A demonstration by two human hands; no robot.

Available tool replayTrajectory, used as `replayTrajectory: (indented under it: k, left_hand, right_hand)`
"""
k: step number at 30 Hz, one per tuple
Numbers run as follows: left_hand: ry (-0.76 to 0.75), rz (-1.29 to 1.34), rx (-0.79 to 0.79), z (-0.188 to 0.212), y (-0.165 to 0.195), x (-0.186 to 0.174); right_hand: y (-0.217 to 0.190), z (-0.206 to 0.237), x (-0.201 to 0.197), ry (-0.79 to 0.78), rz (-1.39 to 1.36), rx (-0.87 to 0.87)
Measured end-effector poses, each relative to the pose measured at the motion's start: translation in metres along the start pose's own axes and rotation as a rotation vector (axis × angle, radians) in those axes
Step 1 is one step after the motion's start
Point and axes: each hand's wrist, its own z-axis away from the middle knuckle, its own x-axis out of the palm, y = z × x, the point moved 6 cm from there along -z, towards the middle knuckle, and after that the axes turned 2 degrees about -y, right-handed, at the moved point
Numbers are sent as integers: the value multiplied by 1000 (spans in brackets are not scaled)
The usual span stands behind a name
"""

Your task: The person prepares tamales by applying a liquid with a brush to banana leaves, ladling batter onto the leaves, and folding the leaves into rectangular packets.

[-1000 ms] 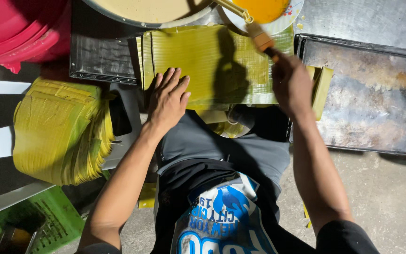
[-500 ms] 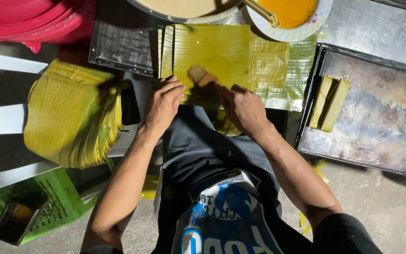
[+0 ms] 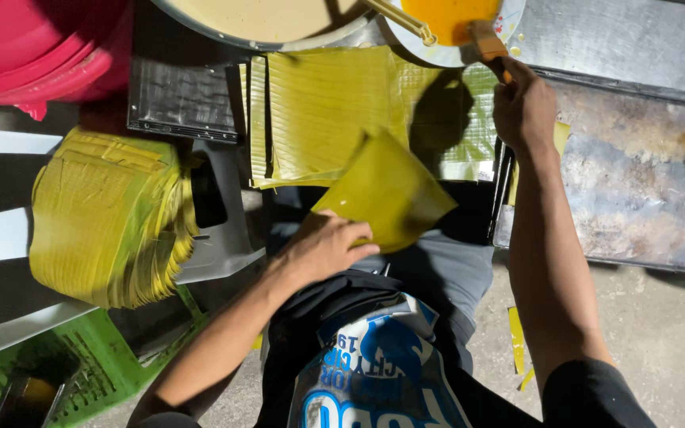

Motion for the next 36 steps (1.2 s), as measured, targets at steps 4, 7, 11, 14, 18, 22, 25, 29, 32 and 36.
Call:
replayTrajectory:
  k: [4,7,11,14,18,22,25,29,32,36]
  left_hand:
    - [608,-102,191,-11,-36,-41]
    - [727,-111,150,-7,-80,-58]
    - [672,-186,97,-2,-100,-57]
    - [684,-53,127,-1,-95,-61]
    - [829,82,45,7,-83,-76]
    - [716,308,-169,15,-54,-58]
    - [116,204,-283,18,-23,-6]
    - [12,96,-40,6,-12,7]
    - [541,20,133,-2,-39,-36]
    - [662,-48,99,-5,-84,-63]
  right_hand:
    - [9,13,5,-43,-78,145]
    - [2,27,-3,-28,-74,138]
    - [-4,32,-8,-21,-121,150]
    - [-3,32,-6,-40,-115,173]
    - [-2,33,1,-72,-115,193]
    - [-3,26,2,-59,-164,194]
    - [-8,18,-2,-81,-198,210]
    - [-30,21,-16,-53,-233,157]
    - [-57,46,-13,-89,-401,197]
    - [-135,75,25,-273,-4,-276]
